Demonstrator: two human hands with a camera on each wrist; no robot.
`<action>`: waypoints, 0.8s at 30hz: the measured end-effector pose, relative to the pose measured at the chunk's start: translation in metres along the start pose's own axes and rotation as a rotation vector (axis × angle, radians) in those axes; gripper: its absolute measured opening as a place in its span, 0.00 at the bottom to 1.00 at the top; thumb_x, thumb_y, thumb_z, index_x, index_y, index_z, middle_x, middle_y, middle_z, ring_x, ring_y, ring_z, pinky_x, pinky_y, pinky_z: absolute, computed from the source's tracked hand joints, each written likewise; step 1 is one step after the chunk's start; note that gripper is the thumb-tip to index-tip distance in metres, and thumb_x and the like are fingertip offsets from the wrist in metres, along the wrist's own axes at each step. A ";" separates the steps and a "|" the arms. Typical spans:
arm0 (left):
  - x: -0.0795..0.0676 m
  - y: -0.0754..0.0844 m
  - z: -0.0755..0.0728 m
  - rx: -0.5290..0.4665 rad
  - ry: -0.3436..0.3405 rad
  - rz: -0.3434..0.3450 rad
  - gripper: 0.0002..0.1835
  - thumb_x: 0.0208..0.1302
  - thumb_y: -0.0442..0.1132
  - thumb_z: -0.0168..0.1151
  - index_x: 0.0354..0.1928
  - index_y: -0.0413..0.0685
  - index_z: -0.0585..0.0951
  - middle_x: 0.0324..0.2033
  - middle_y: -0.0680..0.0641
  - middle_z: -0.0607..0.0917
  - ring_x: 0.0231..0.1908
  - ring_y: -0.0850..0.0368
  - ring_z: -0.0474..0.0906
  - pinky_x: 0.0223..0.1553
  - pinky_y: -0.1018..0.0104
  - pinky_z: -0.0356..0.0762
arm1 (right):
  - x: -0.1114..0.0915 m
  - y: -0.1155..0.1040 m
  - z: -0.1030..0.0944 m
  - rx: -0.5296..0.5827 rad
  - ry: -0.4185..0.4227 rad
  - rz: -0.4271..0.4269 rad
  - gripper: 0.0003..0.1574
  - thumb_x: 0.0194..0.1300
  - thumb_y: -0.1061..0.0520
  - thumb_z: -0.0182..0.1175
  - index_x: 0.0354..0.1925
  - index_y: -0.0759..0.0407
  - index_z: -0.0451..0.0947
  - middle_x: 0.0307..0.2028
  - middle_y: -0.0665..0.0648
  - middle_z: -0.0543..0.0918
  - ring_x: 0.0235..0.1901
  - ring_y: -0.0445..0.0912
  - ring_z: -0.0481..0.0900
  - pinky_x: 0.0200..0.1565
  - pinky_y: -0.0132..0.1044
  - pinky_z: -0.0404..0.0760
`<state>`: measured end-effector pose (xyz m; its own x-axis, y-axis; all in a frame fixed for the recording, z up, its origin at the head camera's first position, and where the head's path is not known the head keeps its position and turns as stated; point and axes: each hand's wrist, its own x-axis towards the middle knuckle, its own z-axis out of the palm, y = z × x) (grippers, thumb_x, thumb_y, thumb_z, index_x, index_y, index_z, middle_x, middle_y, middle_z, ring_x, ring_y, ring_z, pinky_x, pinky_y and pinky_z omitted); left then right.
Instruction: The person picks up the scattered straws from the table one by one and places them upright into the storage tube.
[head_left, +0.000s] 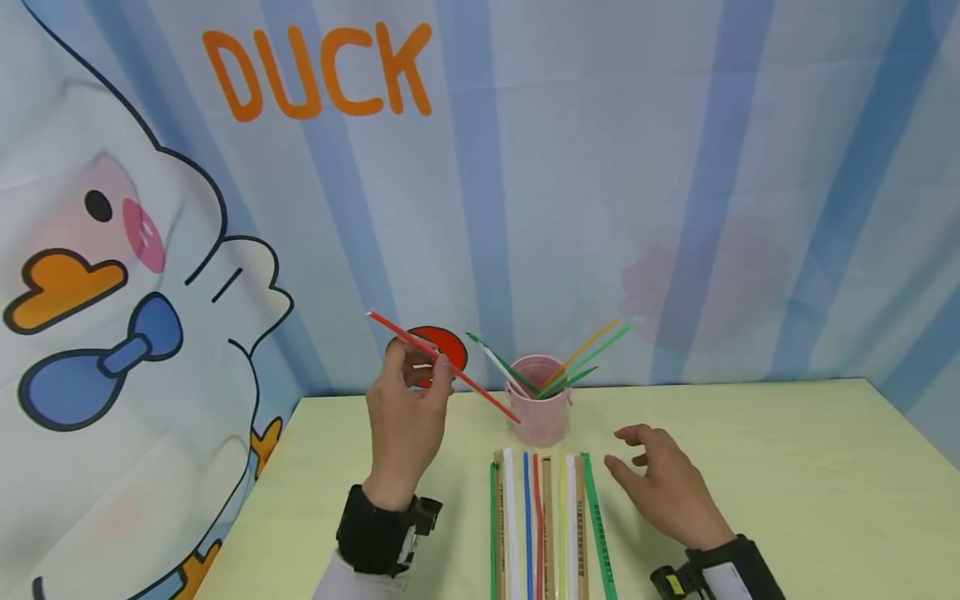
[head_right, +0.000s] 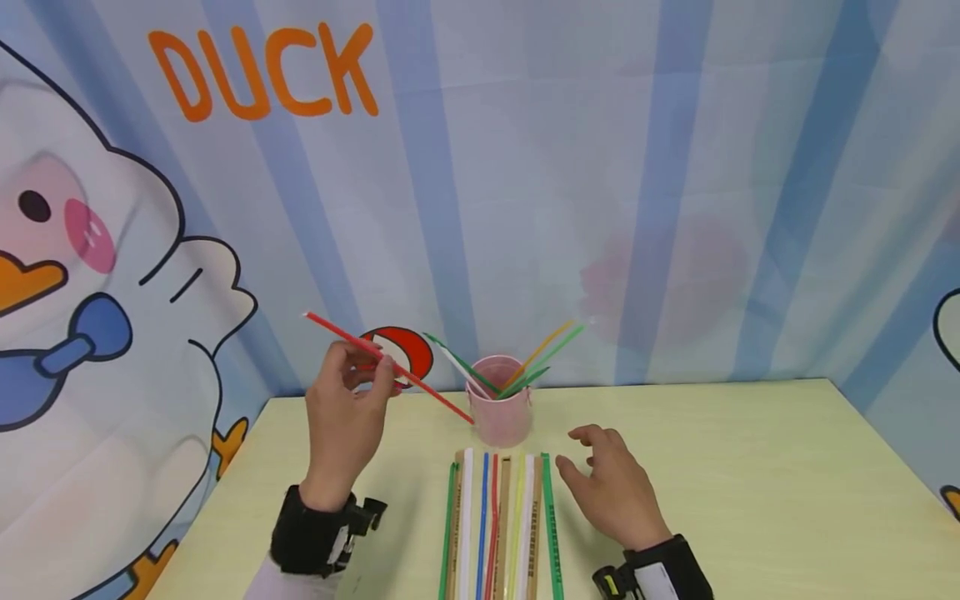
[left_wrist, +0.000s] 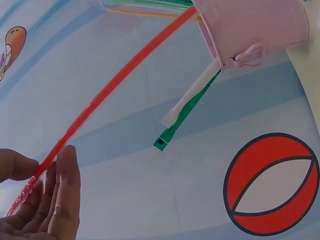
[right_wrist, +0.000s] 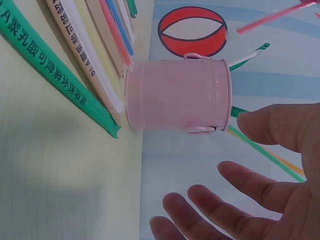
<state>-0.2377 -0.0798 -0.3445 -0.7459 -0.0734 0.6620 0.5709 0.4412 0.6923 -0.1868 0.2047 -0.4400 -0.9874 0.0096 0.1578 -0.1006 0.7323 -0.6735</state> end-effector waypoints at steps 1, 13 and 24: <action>0.002 0.000 0.002 -0.010 0.008 -0.008 0.09 0.65 0.37 0.59 0.44 0.42 0.74 0.38 0.45 0.83 0.31 0.60 0.81 0.32 0.56 0.83 | 0.000 0.000 0.000 0.000 0.001 0.001 0.30 0.67 0.40 0.55 0.57 0.58 0.70 0.53 0.66 0.74 0.46 0.56 0.76 0.43 0.56 0.77; 0.011 -0.024 0.031 -0.094 -0.020 -0.082 0.09 0.65 0.42 0.60 0.44 0.48 0.75 0.39 0.47 0.83 0.34 0.62 0.82 0.35 0.55 0.83 | 0.001 0.000 0.001 -0.006 0.008 0.002 0.27 0.67 0.44 0.56 0.57 0.58 0.70 0.52 0.65 0.74 0.46 0.55 0.76 0.42 0.55 0.78; 0.005 -0.057 0.064 0.082 -0.113 -0.128 0.09 0.64 0.42 0.61 0.43 0.48 0.75 0.35 0.48 0.85 0.33 0.62 0.81 0.31 0.56 0.82 | 0.001 0.000 0.001 0.006 -0.002 0.010 0.27 0.67 0.44 0.57 0.57 0.58 0.70 0.53 0.64 0.74 0.46 0.55 0.76 0.43 0.55 0.78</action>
<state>-0.2953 -0.0483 -0.3991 -0.8472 -0.0347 0.5302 0.4426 0.5061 0.7402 -0.1883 0.2036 -0.4405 -0.9886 0.0156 0.1497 -0.0913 0.7283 -0.6792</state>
